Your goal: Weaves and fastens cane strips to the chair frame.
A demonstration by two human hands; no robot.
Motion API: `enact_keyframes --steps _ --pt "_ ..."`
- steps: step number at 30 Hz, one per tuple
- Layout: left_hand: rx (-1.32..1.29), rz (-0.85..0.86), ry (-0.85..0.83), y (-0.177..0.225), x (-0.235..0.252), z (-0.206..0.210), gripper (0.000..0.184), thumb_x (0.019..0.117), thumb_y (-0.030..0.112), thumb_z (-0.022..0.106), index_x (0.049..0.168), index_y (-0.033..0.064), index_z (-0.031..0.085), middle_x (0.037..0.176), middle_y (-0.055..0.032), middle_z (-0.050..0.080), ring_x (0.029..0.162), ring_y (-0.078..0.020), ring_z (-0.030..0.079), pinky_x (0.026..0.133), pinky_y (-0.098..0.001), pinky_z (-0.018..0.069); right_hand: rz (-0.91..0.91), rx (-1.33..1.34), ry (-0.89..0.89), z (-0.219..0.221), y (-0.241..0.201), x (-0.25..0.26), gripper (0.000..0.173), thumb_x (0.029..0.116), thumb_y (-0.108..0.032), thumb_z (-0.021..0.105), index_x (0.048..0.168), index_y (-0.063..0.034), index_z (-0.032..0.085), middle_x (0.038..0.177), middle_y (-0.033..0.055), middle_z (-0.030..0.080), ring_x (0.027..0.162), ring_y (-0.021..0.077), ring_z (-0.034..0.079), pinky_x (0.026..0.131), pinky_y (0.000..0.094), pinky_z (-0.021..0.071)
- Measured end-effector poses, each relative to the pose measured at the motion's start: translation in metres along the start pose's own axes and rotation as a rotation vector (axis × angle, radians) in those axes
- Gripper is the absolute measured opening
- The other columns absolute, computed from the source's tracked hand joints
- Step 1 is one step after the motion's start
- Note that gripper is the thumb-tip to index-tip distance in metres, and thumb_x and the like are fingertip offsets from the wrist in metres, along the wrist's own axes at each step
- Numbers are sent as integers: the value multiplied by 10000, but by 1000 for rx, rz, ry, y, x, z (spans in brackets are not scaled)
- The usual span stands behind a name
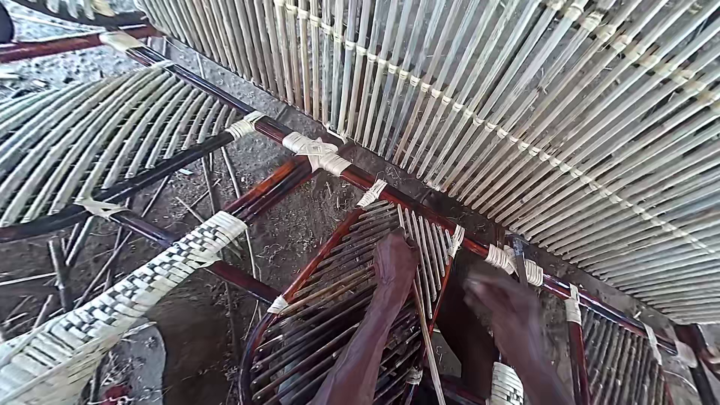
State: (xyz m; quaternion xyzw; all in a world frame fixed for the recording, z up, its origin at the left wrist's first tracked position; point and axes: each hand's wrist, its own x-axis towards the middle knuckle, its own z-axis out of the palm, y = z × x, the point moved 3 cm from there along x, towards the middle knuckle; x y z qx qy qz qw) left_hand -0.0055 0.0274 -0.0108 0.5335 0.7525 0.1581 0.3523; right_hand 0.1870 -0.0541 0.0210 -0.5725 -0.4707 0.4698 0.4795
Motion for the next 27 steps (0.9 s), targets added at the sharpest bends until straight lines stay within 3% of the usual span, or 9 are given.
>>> enact_keyframes --steps 2,5,8,10,12,16,24,27 --pt "-3 -12 -13 0 4 1 190 1000 190 631 1037 25 717 886 -217 708 820 -417 702 687 -598 562 -101 -273 -96 43 14 64 104 915 -31 707 1003 -51 760 1024 69 715 802 151 696 705 333 620" --pt "34 -44 -31 1 10 2 190 994 181 644 1072 30 728 912 -203 722 862 -401 714 742 -586 568 -208 -437 -167 89 35 143 117 913 -27 715 1002 -51 787 1002 93 752 816 166 722 766 365 621" --pt "64 -83 -48 3 12 4 217 1001 200 634 1125 49 727 969 -183 731 902 -372 720 782 -556 577 -178 -469 -229 112 53 186 217 920 -43 704 1129 -51 761 996 80 772 852 164 738 824 385 613" --pt "59 -96 -52 2 14 4 207 999 201 632 1105 54 733 980 -175 729 907 -361 720 785 -545 581 -163 -459 -266 120 65 196 303 906 -30 719 1208 -47 711 972 67 771 850 154 737 815 379 611" --pt "43 -94 -52 1 15 4 171 997 196 636 1023 52 724 937 -169 721 878 -349 719 758 -533 581 -207 -447 -254 121 72 196 240 889 -19 740 1128 -21 718 964 77 772 862 152 744 823 369 615" --pt "27 -94 -62 1 13 4 165 995 183 635 1032 47 721 935 -166 723 881 -354 717 754 -536 577 -349 -458 -212 118 78 191 68 878 -7 736 942 -11 759 952 108 759 842 174 725 804 370 603" --pt "30 -105 -67 2 14 2 157 999 179 631 1026 54 722 931 -151 723 878 -337 716 753 -519 575 -387 -414 -226 118 83 193 46 870 5 724 898 -21 750 928 90 757 823 142 718 780 333 597" --pt "28 -108 -73 3 14 2 182 1000 179 630 1073 47 732 968 -159 730 907 -344 719 784 -526 577 -400 -423 -228 118 82 191 56 870 15 720 904 -18 748 934 95 754 818 144 714 778 326 595"
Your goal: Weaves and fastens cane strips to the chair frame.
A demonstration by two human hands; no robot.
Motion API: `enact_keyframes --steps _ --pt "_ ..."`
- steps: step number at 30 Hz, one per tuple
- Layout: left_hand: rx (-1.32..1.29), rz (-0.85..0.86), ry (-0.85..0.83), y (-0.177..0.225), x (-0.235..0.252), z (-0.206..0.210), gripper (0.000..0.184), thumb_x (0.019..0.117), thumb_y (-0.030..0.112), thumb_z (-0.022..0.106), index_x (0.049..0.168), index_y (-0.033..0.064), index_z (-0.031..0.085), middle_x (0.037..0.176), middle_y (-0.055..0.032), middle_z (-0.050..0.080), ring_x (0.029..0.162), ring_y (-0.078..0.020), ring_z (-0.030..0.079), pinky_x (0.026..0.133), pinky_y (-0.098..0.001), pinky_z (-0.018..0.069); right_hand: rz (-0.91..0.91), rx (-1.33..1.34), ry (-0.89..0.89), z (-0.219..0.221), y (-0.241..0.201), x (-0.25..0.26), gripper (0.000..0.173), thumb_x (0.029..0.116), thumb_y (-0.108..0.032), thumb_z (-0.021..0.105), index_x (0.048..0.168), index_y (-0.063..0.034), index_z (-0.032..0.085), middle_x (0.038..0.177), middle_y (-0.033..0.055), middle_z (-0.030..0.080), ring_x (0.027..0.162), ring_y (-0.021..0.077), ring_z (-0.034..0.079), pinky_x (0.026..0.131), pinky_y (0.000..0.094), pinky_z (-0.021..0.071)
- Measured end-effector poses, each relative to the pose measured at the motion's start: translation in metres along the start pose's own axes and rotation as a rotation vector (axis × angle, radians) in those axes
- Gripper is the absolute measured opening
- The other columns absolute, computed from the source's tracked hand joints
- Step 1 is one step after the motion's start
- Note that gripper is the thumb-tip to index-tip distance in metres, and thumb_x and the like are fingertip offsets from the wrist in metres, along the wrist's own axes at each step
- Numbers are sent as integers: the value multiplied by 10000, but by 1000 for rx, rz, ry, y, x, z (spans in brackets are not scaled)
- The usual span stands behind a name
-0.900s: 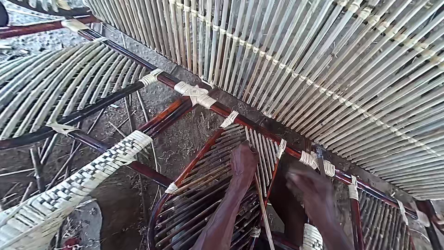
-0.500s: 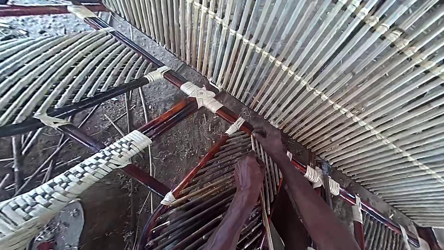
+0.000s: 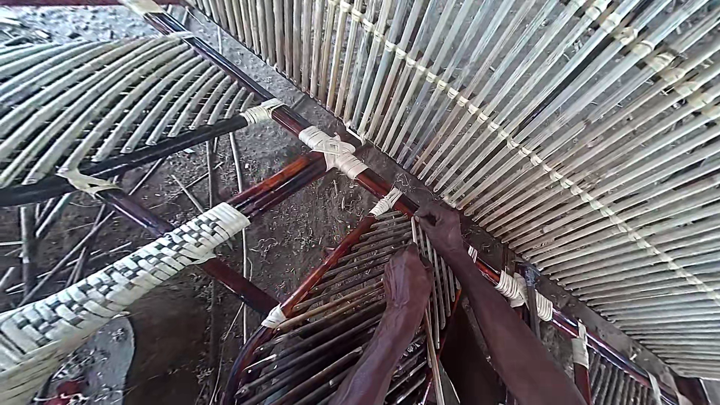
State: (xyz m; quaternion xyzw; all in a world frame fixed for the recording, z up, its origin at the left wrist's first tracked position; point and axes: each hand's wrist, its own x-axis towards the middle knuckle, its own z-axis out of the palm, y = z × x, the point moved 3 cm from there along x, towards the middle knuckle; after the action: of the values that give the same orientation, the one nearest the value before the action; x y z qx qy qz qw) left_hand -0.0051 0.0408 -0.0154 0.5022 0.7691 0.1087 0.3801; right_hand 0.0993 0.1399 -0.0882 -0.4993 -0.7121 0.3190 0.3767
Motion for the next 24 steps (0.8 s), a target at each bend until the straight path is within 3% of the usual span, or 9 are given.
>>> enact_keyframes --steps 9,13,15,16,18,19,20,22,24 --pt "-5 38 0 0 -4 -2 157 998 166 634 1004 29 711 905 -175 711 863 -360 711 740 -536 572 -184 -205 -12 5 -15 -5 71 865 28 657 830 10 716 875 149 730 878 278 715 825 413 581" --pt "4 19 -24 1 -2 -2 215 991 188 641 1127 45 727 966 -185 729 907 -368 716 795 -564 570 -193 -237 -35 5 -15 -4 93 893 1 649 857 14 734 873 155 732 890 315 715 852 462 573" --pt "10 19 -30 -2 -1 -1 220 986 203 650 1131 57 725 958 -186 730 913 -372 715 801 -571 567 -134 -199 -73 1 -15 -4 134 915 -16 651 990 16 758 947 164 749 935 310 726 895 469 572" --pt "17 14 -36 -2 -1 0 226 981 214 657 1135 64 728 961 -187 732 921 -375 716 804 -575 567 -33 -190 -133 -7 -21 -4 252 931 -31 655 1167 10 733 1056 172 752 994 307 728 933 476 569" --pt "18 7 -39 -3 -2 -1 232 981 222 662 1138 67 735 972 -190 735 936 -385 714 818 -580 564 264 -158 -238 -39 -46 -10 656 941 -26 675 1549 -80 433 1326 187 648 1093 326 697 947 497 572" --pt "19 11 -37 -3 -4 -1 219 982 218 662 1121 64 734 961 -192 734 928 -390 715 808 -582 566 377 -128 -199 -63 -60 -24 761 940 -20 688 1604 -132 333 1401 170 603 1114 325 688 936 503 574" --pt "16 18 -29 -3 -4 -2 208 983 212 657 1104 61 732 946 -194 732 914 -394 715 794 -584 568 420 -100 -106 -92 -72 -47 737 954 -22 684 1596 -142 342 1410 153 599 1117 308 687 919 494 582" --pt "5 23 -18 -1 -4 -1 204 986 212 655 1094 58 736 930 -201 731 889 -399 717 768 -592 569 444 -209 95 -148 -76 -108 534 974 -78 680 1479 -114 511 1331 98 664 1130 232 697 934 453 604" --pt "-1 26 -2 -2 -4 0 191 978 210 668 1068 54 733 912 -202 727 870 -401 715 747 -593 569 549 -359 154 -185 -75 -190 519 941 -131 688 1441 -97 551 1305 117 671 1122 279 689 886 507 602"
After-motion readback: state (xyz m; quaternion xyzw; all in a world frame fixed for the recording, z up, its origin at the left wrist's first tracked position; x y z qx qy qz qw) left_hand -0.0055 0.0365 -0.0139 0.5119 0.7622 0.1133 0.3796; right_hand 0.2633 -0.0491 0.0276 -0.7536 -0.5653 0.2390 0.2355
